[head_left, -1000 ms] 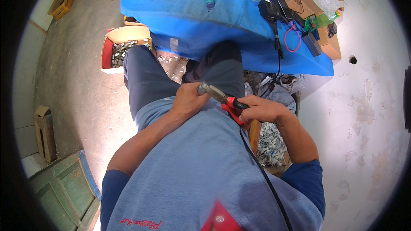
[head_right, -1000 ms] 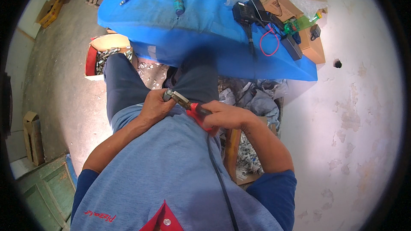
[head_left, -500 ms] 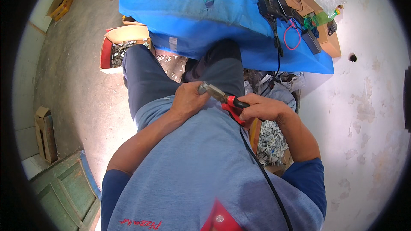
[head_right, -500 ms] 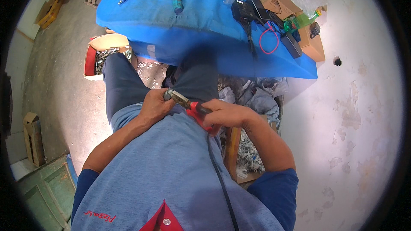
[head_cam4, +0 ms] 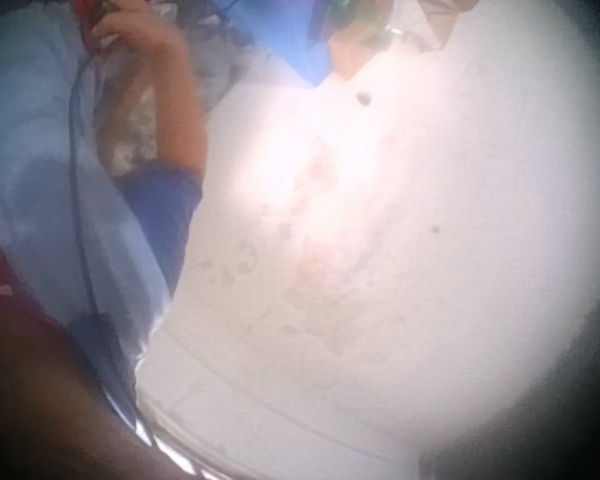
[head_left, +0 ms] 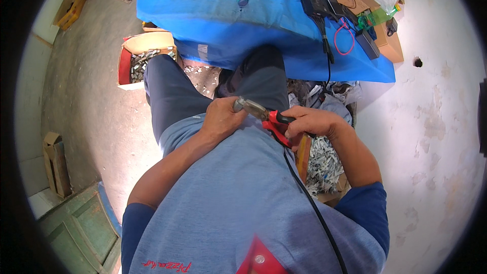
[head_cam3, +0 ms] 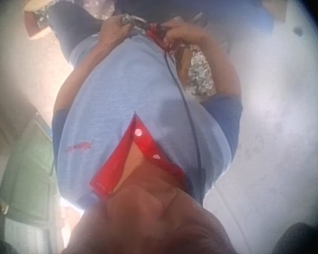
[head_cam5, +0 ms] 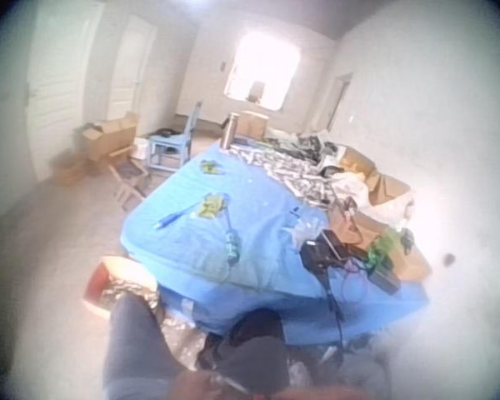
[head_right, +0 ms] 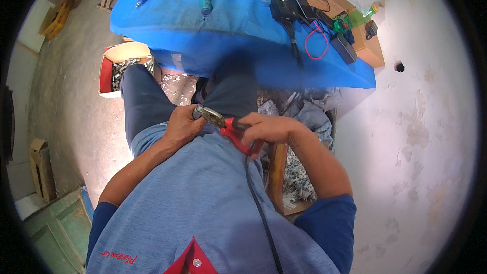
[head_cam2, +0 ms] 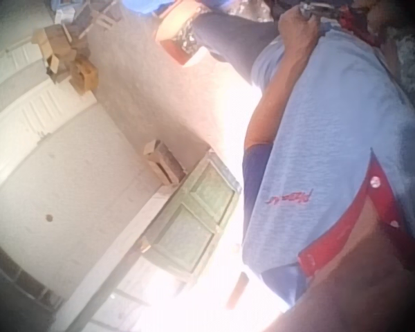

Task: The person uses pliers to manipulate and squeeze a metal cylindrical component while holding it in their hands. They repeatedly adjust the tool to secure parts of the component before placing it down on a work table.

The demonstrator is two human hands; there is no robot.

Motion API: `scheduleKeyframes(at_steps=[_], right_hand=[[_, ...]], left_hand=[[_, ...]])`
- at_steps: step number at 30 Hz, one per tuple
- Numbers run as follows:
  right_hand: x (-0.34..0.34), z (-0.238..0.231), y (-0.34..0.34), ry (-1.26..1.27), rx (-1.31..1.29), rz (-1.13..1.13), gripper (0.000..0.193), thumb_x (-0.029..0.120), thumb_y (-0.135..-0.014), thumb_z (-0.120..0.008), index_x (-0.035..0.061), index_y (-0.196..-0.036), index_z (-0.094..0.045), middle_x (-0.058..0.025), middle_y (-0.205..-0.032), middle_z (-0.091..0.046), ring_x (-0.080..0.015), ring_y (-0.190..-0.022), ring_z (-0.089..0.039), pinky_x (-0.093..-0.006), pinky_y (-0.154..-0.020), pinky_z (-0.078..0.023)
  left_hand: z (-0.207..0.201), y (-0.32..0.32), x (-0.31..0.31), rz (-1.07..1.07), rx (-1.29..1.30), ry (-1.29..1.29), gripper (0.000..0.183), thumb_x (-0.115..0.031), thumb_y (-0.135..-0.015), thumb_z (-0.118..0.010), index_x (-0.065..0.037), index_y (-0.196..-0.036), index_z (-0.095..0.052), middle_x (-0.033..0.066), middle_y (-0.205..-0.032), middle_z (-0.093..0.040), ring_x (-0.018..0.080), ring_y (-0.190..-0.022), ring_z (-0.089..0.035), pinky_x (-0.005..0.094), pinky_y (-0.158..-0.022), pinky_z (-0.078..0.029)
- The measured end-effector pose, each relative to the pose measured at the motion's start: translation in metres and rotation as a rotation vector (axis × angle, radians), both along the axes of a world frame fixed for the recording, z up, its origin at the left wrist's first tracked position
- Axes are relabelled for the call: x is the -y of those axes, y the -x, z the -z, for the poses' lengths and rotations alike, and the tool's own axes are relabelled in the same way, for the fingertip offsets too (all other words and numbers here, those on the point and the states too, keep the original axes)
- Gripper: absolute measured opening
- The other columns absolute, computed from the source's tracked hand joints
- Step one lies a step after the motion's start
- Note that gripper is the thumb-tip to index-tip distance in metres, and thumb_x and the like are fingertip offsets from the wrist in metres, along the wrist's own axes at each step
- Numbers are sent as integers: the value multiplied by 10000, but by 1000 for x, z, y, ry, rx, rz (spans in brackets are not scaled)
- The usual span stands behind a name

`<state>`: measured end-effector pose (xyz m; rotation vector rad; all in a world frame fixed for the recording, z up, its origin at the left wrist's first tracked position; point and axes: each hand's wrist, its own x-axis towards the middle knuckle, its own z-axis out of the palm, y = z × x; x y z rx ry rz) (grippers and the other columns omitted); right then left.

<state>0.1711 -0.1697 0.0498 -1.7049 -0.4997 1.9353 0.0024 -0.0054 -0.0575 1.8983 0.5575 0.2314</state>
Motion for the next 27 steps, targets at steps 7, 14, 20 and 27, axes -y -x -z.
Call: scheduleKeyframes(at_steps=[7,14,20,27], right_hand=[[-4,-10,-2,70,14,12,449,163,-756,-656,-69,-1134,-586,-122,-967,-574,-244,-786,-676,-306,-655,-598],[-2,-5,-3,32,-59,41,452,162,-752,-651,-60,-1142,-598,-119,-980,-576,-224,-808,-651,-323,-648,-603],[1,-1,-6,26,-62,6,436,166,-739,-662,-49,-1115,-615,-136,-1017,-586,-237,-787,-661,-327,-648,-597],[1,-2,-3,69,-60,58,427,166,-737,-667,-48,-1104,-620,-141,-1036,-586,-248,-778,-667,-323,-645,-595]], left_hand=[[4,-1,0,19,-36,4,213,-232,-809,-626,-34,-840,-698,196,-698,-644,380,-679,-643,443,-648,-496],[2,-2,-1,37,-28,18,215,-235,-810,-626,-38,-853,-701,197,-701,-646,378,-680,-646,443,-647,-497],[0,-2,-2,53,-56,63,217,-230,-813,-625,-30,-856,-698,198,-698,-646,368,-672,-650,435,-640,-495],[6,-2,-2,55,-55,67,227,-238,-822,-620,-25,-852,-693,199,-699,-646,367,-675,-653,432,-639,-495]])
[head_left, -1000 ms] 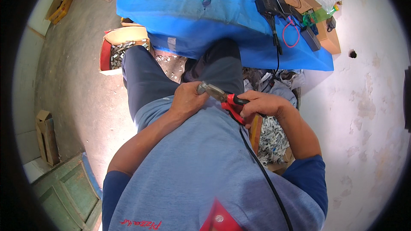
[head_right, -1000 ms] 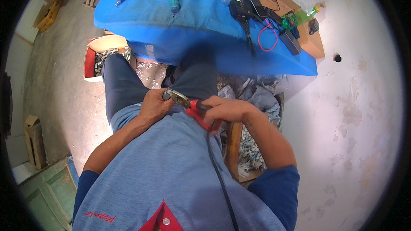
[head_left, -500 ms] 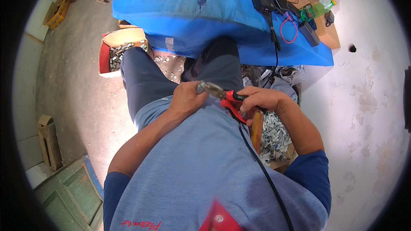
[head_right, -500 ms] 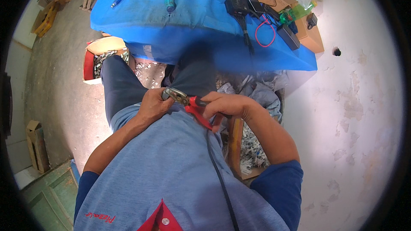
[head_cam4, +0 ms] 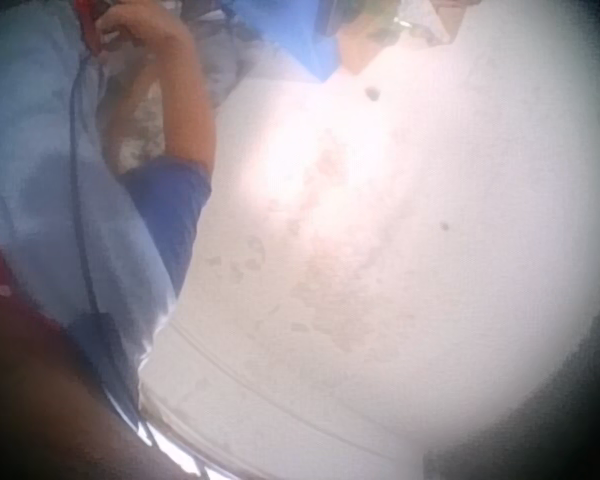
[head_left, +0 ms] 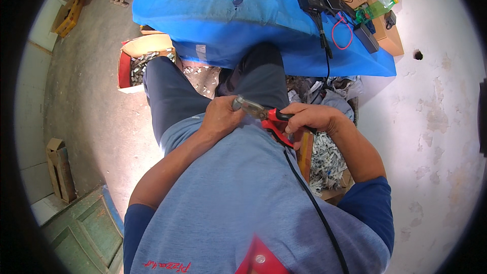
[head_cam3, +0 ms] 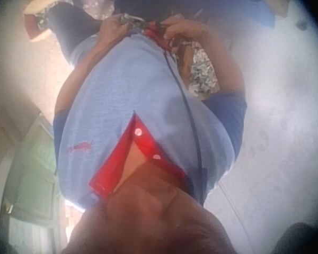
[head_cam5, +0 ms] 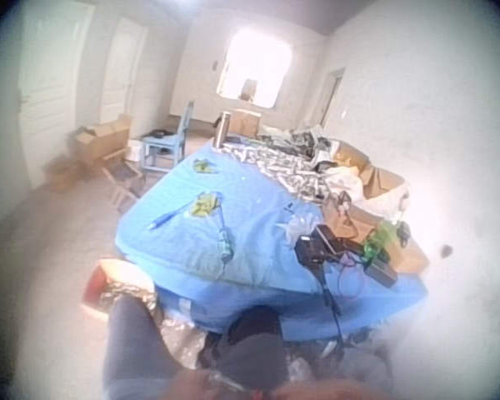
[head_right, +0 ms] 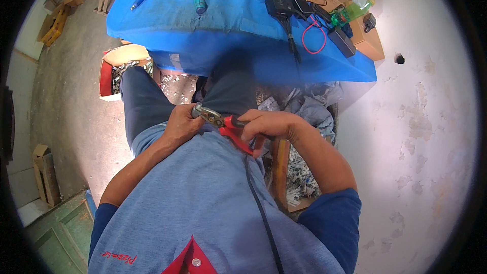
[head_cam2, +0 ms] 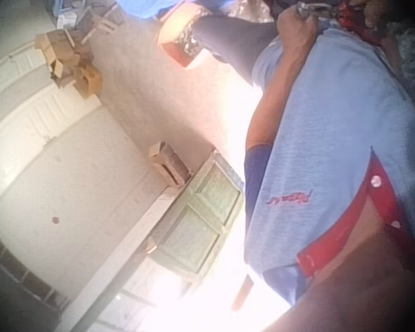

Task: The person uses pliers to manipulate and squeeze a metal cylindrical component while holding it in their hands. They repeatedly adjust the tool to secure parts of the component before placing it down on a work table.

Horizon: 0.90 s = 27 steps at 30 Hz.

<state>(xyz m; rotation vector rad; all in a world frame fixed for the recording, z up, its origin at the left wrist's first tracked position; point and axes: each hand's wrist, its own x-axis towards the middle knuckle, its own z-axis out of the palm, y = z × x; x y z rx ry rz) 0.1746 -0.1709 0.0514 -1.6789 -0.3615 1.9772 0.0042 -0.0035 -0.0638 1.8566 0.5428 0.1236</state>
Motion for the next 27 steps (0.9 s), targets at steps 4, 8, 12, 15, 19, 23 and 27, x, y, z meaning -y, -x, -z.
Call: scheduleKeyframes(at_steps=[4,8,12,15,19,23,27], right_hand=[[1,0,2,-51,-11,14,421,140,-751,-629,-74,-1113,-604,-137,-899,-660,-244,-680,-704,-284,-616,-588],[1,0,1,-69,-25,7,442,152,-748,-634,-91,-1116,-598,-146,-919,-660,-240,-681,-701,-288,-616,-594],[4,9,-5,-81,-106,15,413,155,-745,-656,-61,-1096,-621,-145,-1000,-610,-220,-801,-659,-328,-616,-607],[8,19,-7,-96,-139,39,416,148,-749,-657,-67,-1102,-616,-141,-1000,-603,-225,-812,-663,-334,-617,-608],[12,24,-2,-78,-60,102,418,148,-754,-661,-79,-1099,-604,-136,-1012,-582,-237,-791,-668,-326,-629,-607],[8,21,0,-88,-69,57,426,156,-751,-664,-93,-1089,-593,-141,-1026,-568,-243,-740,-670,-316,-643,-605],[15,29,-2,-74,-81,130,411,155,-755,-654,-93,-1079,-599,-135,-952,-588,-244,-725,-674,-335,-632,-609]], left_hand=[[-1,0,0,30,24,-37,184,-167,-836,-619,-7,-884,-696,138,-639,-642,213,-587,-622,359,-572,-480],[4,0,0,43,22,-21,175,-117,-835,-606,-3,-925,-702,118,-622,-644,149,-551,-610,325,-550,-476],[0,0,0,45,37,-26,190,-158,-836,-595,-10,-897,-698,142,-642,-647,221,-588,-625,361,-581,-484],[2,0,1,37,41,-27,261,-268,-850,-603,-22,-837,-688,187,-666,-647,359,-659,-658,430,-635,-500],[0,-1,1,36,11,7,259,-267,-850,-601,-23,-844,-690,192,-682,-650,364,-670,-657,431,-637,-500],[4,0,2,19,29,18,246,-256,-841,-602,-26,-842,-691,203,-709,-651,371,-688,-657,434,-639,-500],[5,-1,2,22,25,-32,224,-241,-822,-611,-34,-841,-694,219,-731,-647,385,-709,-655,446,-648,-502]])
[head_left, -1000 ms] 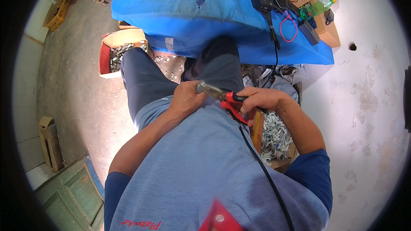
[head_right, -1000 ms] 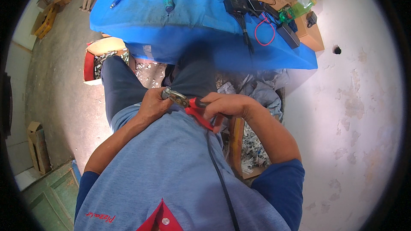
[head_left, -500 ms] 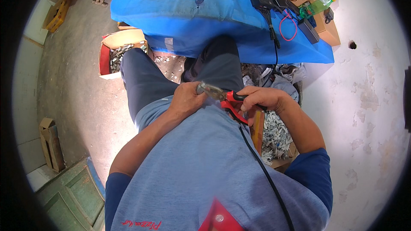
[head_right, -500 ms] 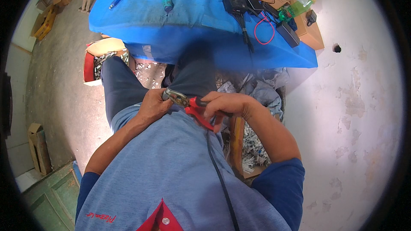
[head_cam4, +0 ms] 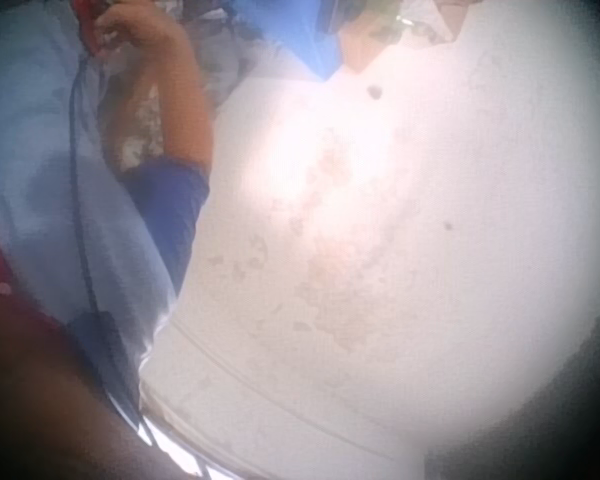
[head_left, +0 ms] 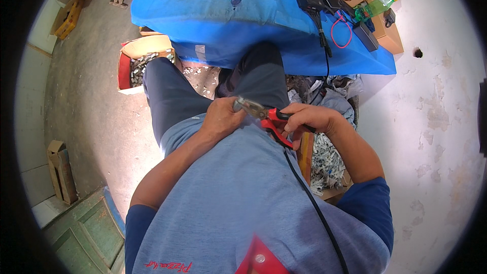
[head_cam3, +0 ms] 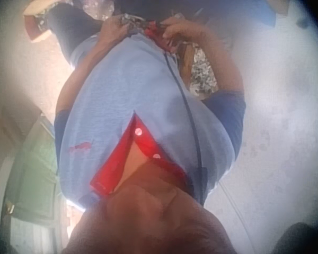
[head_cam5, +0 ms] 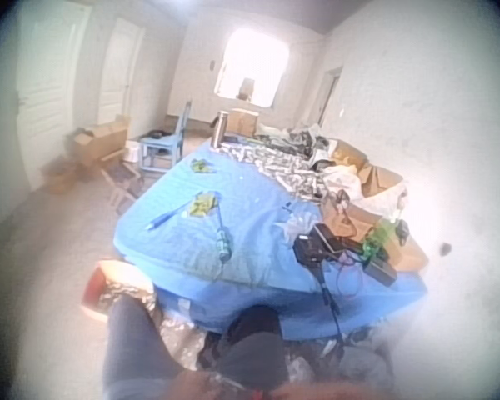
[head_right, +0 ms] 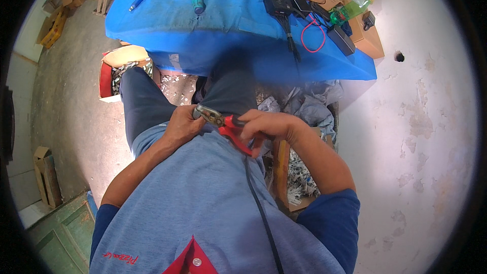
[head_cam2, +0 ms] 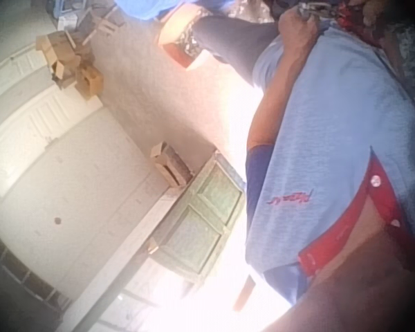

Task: The person uses pliers to manipulate and squeeze a metal cylindrical component while holding it in their hands. They repeatedly adjust the tool to secure parts of the component before placing it down on a work table.

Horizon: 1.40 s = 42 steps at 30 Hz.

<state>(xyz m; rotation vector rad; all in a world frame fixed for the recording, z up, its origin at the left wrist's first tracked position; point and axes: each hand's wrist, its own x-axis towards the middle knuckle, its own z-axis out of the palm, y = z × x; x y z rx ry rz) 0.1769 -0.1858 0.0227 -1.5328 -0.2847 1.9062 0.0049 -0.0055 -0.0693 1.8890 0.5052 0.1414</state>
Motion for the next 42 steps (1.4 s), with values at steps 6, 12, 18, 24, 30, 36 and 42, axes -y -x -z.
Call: scheduleKeyframes(at_steps=[6,12,18,24,30,36,42], right_hand=[[-5,-5,-2,-36,-132,-3,358,152,-793,-615,-86,-1061,-615,-157,-880,-657,-234,-786,-689,-376,-600,-615],[-2,-4,3,-97,-58,-59,396,176,-798,-604,-82,-1098,-619,-156,-949,-676,-219,-823,-681,-333,-603,-601],[-9,-25,2,-70,123,-228,406,212,-803,-589,-31,-1124,-637,-114,-948,-681,-184,-828,-658,-303,-610,-577],[-9,-20,-7,-35,137,-223,474,197,-799,-590,-60,-1198,-592,-142,-1004,-693,-179,-823,-678,-270,-602,-576],[-2,10,-3,-72,-205,43,421,175,-829,-579,-93,-1153,-585,-203,-997,-688,-230,-791,-707,-319,-580,-598],[5,38,11,-162,-363,200,523,149,-805,-567,-127,-1247,-521,-276,-1017,-647,-272,-777,-691,-336,-538,-605],[7,21,16,-146,-198,106,439,188,-826,-575,-73,-1179,-584,-178,-999,-689,-205,-756,-691,-301,-565,-582]], left_hand=[[-1,0,0,-2,60,-227,182,-206,-786,-647,-42,-852,-692,213,-736,-648,396,-715,-647,462,-648,-503],[5,2,-3,22,84,-308,142,-146,-768,-667,-45,-867,-682,204,-726,-645,379,-695,-649,445,-630,-500],[2,2,-2,67,80,-310,140,-141,-766,-673,-38,-861,-670,203,-725,-642,389,-695,-642,452,-624,-494],[2,0,-1,84,38,-331,166,-175,-766,-680,-42,-865,-673,208,-736,-645,396,-706,-641,462,-630,-494],[7,0,-3,31,20,-315,216,-250,-777,-670,-38,-818,-682,209,-741,-655,401,-735,-646,494,-676,-503],[14,1,-6,9,22,-309,226,-246,-796,-657,-23,-817,-678,216,-743,-653,408,-731,-644,495,-677,-504],[14,0,-5,79,-8,-254,222,-232,-795,-652,-14,-832,-677,228,-740,-647,413,-722,-641,493,-678,-506]])
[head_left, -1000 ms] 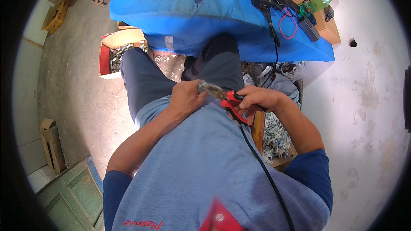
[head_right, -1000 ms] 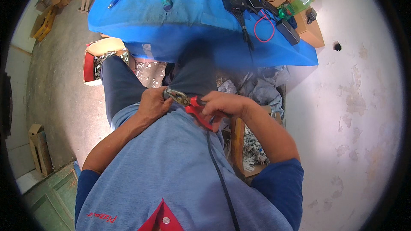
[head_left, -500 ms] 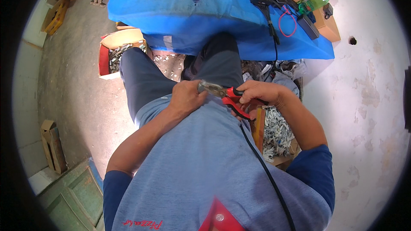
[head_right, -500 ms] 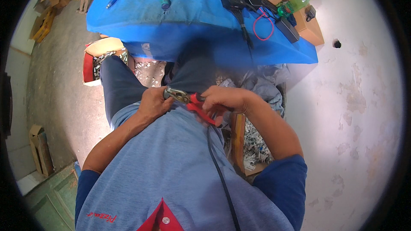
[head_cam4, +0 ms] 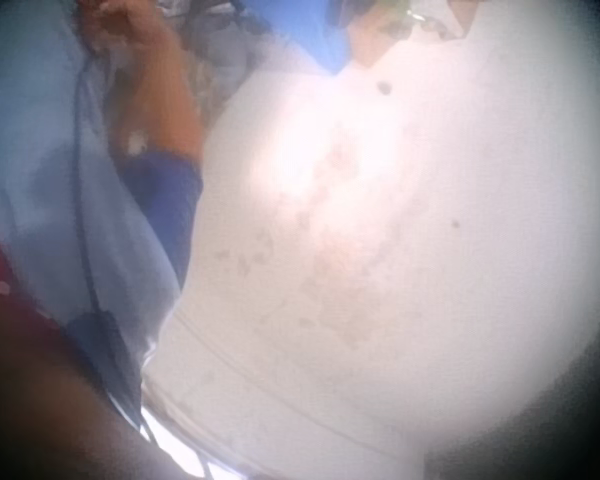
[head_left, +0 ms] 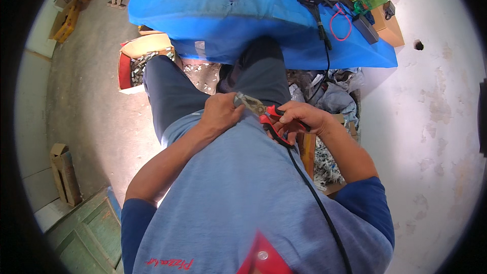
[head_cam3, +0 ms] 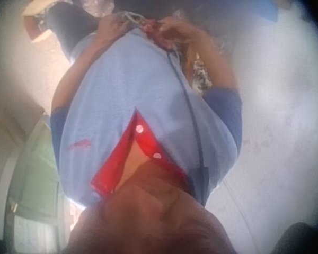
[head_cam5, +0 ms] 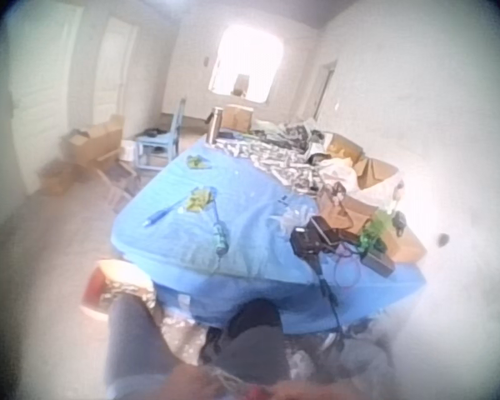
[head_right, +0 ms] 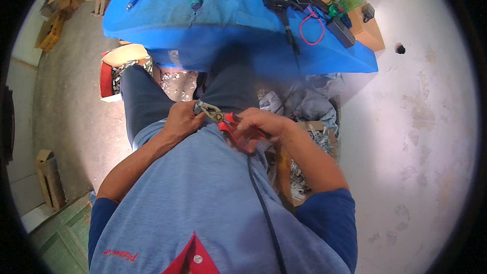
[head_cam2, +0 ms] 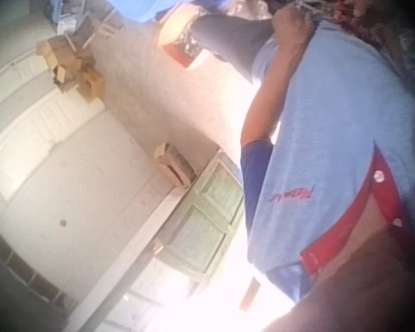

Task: The person uses pliers to manipulate and squeeze a metal cylindrical component while holding it in their hands. They repeatedly adjust the tool to secure parts of the component before placing it down on a work table.

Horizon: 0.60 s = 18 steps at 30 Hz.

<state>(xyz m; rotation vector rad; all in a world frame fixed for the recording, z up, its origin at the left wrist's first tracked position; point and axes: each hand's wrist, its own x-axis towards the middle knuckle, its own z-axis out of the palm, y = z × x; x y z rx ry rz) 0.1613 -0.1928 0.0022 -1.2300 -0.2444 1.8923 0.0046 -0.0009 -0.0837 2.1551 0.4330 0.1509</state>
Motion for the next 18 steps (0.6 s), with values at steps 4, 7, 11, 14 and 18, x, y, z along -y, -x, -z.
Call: scheduleKeyframes(at_steps=[4,7,11,14,18], right_hand=[[-19,-31,-11,92,433,-294,405,210,-812,-575,-49,-1122,-614,-127,-964,-690,-185,-783,-667,-291,-580,-556],[-22,-32,-14,88,412,-293,383,212,-809,-572,-45,-1088,-628,-108,-941,-690,-173,-773,-658,-280,-569,-544],[-20,-19,-13,59,368,-237,355,201,-808,-574,-39,-1061,-639,-106,-912,-694,-156,-752,-655,-267,-543,-529],[-17,-12,-11,51,352,-183,326,192,-802,-581,-33,-1028,-646,-99,-882,-694,-130,-721,-647,-256,-530,-522],[-15,-8,-8,48,307,-101,277,188,-793,-591,-22,-959,-662,-70,-807,-687,-99,-649,-627,-232,-495,-487]], left_hand=[[-3,-1,-1,36,20,4,205,-207,-805,-643,-13,-860,-679,194,-680,-646,359,-651,-651,442,-624,-505],[-1,-1,-2,35,21,42,196,-189,-811,-633,-8,-870,-679,168,-638,-642,303,-595,-653,406,-589,-500],[1,-1,-1,-10,4,105,196,-174,-817,-618,5,-868,-678,157,-622,-633,250,-563,-637,383,-579,-488],[-6,-2,-2,-27,-10,205,201,-167,-827,-609,11,-882,-682,152,-626,-635,226,-558,-626,369,-575,-483],[-5,-2,-1,-18,-10,192,217,-181,-822,-593,5,-884,-685,176,-662,-642,283,-612,-632,399,-610,-487]])
